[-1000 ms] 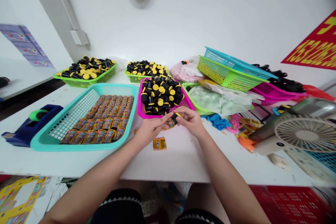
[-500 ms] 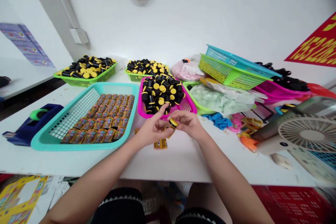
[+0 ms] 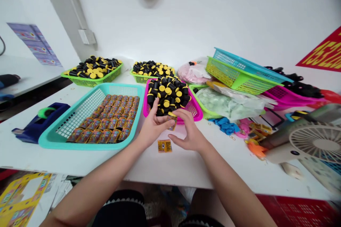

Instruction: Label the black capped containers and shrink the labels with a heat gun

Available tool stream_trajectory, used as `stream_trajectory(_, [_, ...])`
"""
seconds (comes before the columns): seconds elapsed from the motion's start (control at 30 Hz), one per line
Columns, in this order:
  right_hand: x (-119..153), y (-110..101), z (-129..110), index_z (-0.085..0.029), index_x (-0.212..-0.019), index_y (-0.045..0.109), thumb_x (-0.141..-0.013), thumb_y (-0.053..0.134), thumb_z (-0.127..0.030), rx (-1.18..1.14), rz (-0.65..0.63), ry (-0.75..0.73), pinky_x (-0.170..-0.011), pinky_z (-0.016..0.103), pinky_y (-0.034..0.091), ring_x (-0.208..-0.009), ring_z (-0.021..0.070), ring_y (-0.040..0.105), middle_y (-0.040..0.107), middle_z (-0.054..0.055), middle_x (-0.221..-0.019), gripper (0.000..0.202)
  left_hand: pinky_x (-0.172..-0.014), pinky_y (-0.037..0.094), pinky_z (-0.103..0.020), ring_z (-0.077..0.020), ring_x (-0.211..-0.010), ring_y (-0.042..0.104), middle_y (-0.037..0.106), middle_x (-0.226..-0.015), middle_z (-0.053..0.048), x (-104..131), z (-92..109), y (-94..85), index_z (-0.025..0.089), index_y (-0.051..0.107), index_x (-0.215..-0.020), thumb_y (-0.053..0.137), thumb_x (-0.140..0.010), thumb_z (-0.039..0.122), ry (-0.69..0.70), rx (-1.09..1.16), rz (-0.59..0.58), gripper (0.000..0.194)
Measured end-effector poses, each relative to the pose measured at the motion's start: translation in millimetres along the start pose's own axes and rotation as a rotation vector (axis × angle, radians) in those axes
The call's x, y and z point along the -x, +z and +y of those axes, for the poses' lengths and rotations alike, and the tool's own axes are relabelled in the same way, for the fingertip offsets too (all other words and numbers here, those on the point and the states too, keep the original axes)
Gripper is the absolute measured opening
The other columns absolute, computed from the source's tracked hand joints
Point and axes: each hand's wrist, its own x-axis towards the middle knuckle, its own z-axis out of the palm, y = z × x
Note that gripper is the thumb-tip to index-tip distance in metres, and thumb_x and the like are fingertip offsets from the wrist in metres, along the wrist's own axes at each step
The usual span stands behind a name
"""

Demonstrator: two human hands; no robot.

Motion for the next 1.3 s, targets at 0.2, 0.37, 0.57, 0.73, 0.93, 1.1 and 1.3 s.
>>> stream_trajectory(0.2, [5.0,27.2,-1.7,-0.027,-0.123,0.042,-0.068,0.066,-0.015,-0.022,0.182,-0.066,-0.090,0.047,0.049,-0.108,0.0267,0.054,0.054,0.009,-0.113,0.061,-0.072,0.051,-0.028,-0.0123,-0.073,0.065,0.064,-0.084,0.002,6.4,-3.1,4.6,0.022,0.016,-0.141,0.077,-0.071,0.028,-0.124,0.016,-0.068,0.093])
stream_trajectory(0.37, [5.7,30.9,-12.4,-0.025,-0.127,0.043,-0.067,0.067,-0.016,-0.003,0.149,-0.089,-0.095,0.049,0.047,-0.113,0.0280,0.054,0.058,0.011,-0.116,0.065,-0.060,0.049,-0.023,-0.0112,-0.061,0.062,0.060,-0.070,0.006,12.7,-2.2,4.1,0.024,0.012,-0.136,0.067,-0.080,0.029,-0.157,-0.082,-0.185,0.078])
stream_trajectory(0.57, [5.3,24.6,-10.3,-0.027,-0.127,0.046,-0.073,0.070,-0.021,0.110,0.149,-0.232,-0.093,0.048,0.046,-0.106,0.0271,0.059,0.066,0.009,-0.110,0.059,-0.056,0.046,-0.022,-0.0097,-0.055,0.057,0.054,-0.065,0.008,13.7,-2.7,3.2,0.020,0.008,-0.136,0.059,-0.081,0.018,-0.065,-0.216,-0.199,0.075])
stream_trajectory(0.73, [8.1,27.6,-4.0,-0.023,-0.125,0.049,-0.080,0.067,-0.024,0.246,0.123,-0.272,-0.097,0.047,0.042,-0.107,0.0260,0.058,0.066,0.010,-0.109,0.049,-0.063,0.045,-0.022,-0.0071,-0.058,0.054,0.050,-0.074,0.007,12.0,-11.4,3.3,0.017,0.016,-0.136,0.058,-0.073,0.008,0.125,-0.492,0.011,0.076])
stream_trajectory(0.93, [6.9,26.6,-4.2,-0.019,-0.118,0.054,-0.080,0.067,-0.025,0.339,0.212,-0.310,-0.095,0.045,0.043,-0.103,0.0241,0.056,0.064,0.009,-0.102,0.040,-0.057,0.038,-0.019,-0.0070,-0.056,0.049,0.043,-0.070,0.009,11.8,-20.6,2.7,0.016,0.015,-0.133,0.060,-0.075,0.013,0.234,-0.567,0.062,0.074])
stream_trajectory(1.1, [7.9,24.7,-4.9,-0.018,-0.117,0.056,-0.079,0.068,-0.020,0.439,0.186,-0.376,-0.092,0.042,0.042,-0.099,0.0229,0.055,0.064,0.008,-0.099,0.040,-0.061,0.043,-0.022,-0.0110,-0.065,0.055,0.049,-0.073,0.006,12.5,-23.2,2.3,0.016,0.017,-0.132,0.058,-0.077,0.012,0.283,-0.660,0.026,0.069])
stream_trajectory(1.3, [8.7,26.2,3.0,-0.023,-0.120,0.054,-0.081,0.066,-0.026,0.440,0.203,-0.346,-0.092,0.041,0.041,-0.098,0.0220,0.054,0.062,0.006,-0.098,0.041,-0.081,0.050,-0.031,-0.0170,-0.096,0.060,0.054,-0.106,-0.008,11.8,-15.0,-3.2,0.018,0.021,-0.124,0.060,-0.081,0.021,0.403,-0.776,-0.014,0.059])
